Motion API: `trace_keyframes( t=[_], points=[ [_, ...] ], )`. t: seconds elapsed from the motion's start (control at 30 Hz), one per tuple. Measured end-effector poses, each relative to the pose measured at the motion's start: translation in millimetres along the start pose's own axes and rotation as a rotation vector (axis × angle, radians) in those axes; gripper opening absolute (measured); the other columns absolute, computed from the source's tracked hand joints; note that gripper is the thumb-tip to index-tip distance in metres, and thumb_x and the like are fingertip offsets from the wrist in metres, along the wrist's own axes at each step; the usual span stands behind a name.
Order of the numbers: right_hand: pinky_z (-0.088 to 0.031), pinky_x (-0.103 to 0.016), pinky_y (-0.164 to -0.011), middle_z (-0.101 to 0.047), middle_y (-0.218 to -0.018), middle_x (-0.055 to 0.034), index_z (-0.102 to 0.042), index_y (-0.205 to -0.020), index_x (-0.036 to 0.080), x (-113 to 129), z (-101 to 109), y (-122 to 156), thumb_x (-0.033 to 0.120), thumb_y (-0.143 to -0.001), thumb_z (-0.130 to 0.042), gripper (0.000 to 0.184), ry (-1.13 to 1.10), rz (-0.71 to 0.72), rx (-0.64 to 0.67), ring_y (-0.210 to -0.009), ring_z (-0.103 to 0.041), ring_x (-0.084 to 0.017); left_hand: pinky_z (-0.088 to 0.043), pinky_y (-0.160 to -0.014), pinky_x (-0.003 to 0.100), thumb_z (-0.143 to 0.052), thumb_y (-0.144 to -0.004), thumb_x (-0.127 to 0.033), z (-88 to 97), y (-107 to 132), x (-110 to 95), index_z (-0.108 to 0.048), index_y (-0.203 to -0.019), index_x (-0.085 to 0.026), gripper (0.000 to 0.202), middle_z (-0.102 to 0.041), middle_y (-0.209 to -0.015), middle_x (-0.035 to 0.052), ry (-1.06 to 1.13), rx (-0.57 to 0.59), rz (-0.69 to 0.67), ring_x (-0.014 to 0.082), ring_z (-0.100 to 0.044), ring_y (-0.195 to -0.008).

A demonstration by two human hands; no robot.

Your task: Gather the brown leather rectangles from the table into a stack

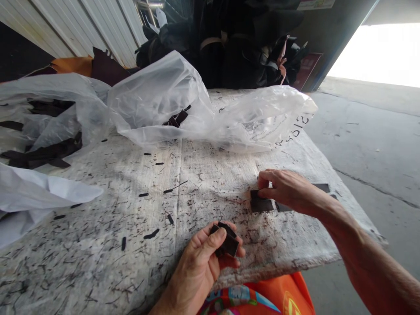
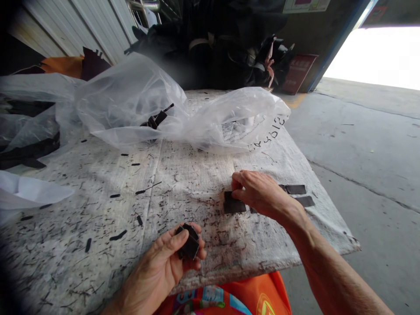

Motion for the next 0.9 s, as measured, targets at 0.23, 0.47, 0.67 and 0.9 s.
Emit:
trace_keyframes(
  t=[0.23, 0.47, 0.67, 0.9],
  points=[
    [-0.028, -0.025, -0.053, -0.058, -0.063, 0.0015, -0.053, -0.071, 0.022, 3, -1, 1, 0.023, -0.079, -0.051, 0.008, 0.064, -0.024, 0.006, -0.058, -0.048, -0.014, -0.049, -0.063, 0.025, -0.067, -0.077, -0.030, -2.4, -1, 0, -0.066, -0.088, -0.013, 0.020, -0.068, -0.076, 0.0063, 0.022, -0.028, -0.002, 0.0164, -0.064, -0.067],
    [-0.027, -0.026, -0.051, -0.054, -0.061, 0.0009, -0.045, -0.070, 0.021, 13, -9, 19, 0.022, -0.083, -0.049, 0.013, 0.149, -0.018, -0.044, -0.052, -0.045, -0.013, -0.050, -0.064, 0.027, -0.065, -0.079, -0.028, -2.7, -2, 1, -0.066, -0.087, -0.013, 0.018, -0.067, -0.075, 0.0053, 0.042, -0.036, -0.010, 0.0169, -0.064, -0.067],
    [-0.031, -0.026, -0.052, -0.054, -0.068, 0.0000, -0.046, -0.076, 0.021, 14, -20, 40, 0.024, -0.087, -0.044, 0.012, 0.086, 0.026, -0.149, -0.054, -0.048, -0.012, -0.050, -0.066, 0.027, -0.063, -0.080, -0.026, -3.2, -3, 0, -0.066, -0.087, -0.013, 0.015, -0.067, -0.075, 0.0054, 0.048, -0.008, 0.003, 0.0175, -0.065, -0.068],
    [-0.030, -0.025, -0.053, -0.060, -0.078, -0.0004, -0.055, -0.087, 0.022, 13, -21, 34, 0.024, -0.084, -0.049, 0.007, 0.108, -0.061, -0.177, -0.057, -0.051, -0.013, -0.049, -0.068, 0.026, -0.063, -0.081, -0.025, -4.5, -3, 1, -0.067, -0.091, -0.013, 0.017, -0.068, -0.074, 0.0055, -0.007, 0.005, -0.010, 0.0161, -0.065, -0.069]
  ],
)
Point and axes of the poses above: each hand's wrist, its own y-axis away from the middle knuckle, its own z-axis out of the back of the hand, x = y × z, the point moved 2 cm from there along -y, towards the middle knuckle
